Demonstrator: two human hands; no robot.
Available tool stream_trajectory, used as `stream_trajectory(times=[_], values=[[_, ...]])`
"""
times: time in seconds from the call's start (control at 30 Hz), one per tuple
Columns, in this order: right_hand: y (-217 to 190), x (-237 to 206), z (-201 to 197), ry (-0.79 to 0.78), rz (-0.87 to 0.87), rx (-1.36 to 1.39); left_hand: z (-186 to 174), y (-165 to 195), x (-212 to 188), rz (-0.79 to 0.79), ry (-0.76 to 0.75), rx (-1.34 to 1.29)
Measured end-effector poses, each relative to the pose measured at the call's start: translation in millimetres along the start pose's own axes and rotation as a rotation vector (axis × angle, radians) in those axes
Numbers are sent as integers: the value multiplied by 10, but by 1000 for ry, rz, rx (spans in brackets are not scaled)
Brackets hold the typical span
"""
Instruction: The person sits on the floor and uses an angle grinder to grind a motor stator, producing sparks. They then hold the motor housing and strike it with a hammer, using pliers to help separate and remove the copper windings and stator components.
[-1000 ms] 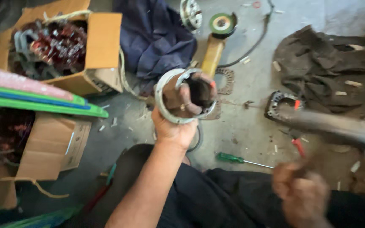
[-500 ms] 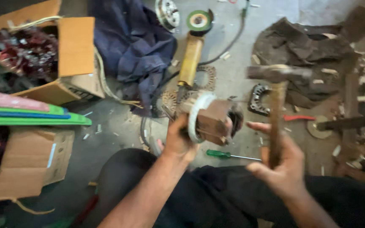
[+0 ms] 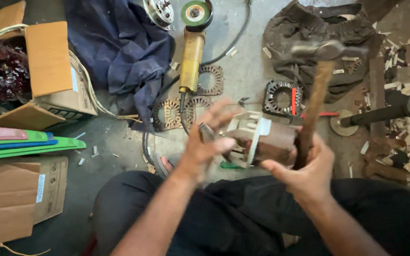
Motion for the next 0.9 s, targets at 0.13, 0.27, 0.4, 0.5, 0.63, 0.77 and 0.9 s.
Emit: stream_trajectory(times=[0.13,0.27,0.4,0.5,0.63,0.77,0.9], values=[[-62,180,-258,87,-50,-459,-113,561,80,380,178,540],[-15,362,-312,28,-12,-409,98,529,5,262,-83,1471],[25,405,-134,-69,12,-418,395,311,-78,401,-150,1496],[44,409,-7,-5,-45,-553,468,124,-56,445,-179,1587],[183,348,102,-43,-96,-597,396,-179,45,368,-131,1609],[376,266,254,-127,-92,-226,304,-291,0,632,60,1590],[397,271,210,-96,49,-375,181,-279,25,733,146,1486]])
Point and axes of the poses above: each hand's wrist, its own x-axis towards the middle knuckle, its own z-axis out of the palm, y = z × x, the point moved 5 cm from there along x, towards the middle knuckle, and after that the axes turned 4 degrees about y, right-handed, at the moved point
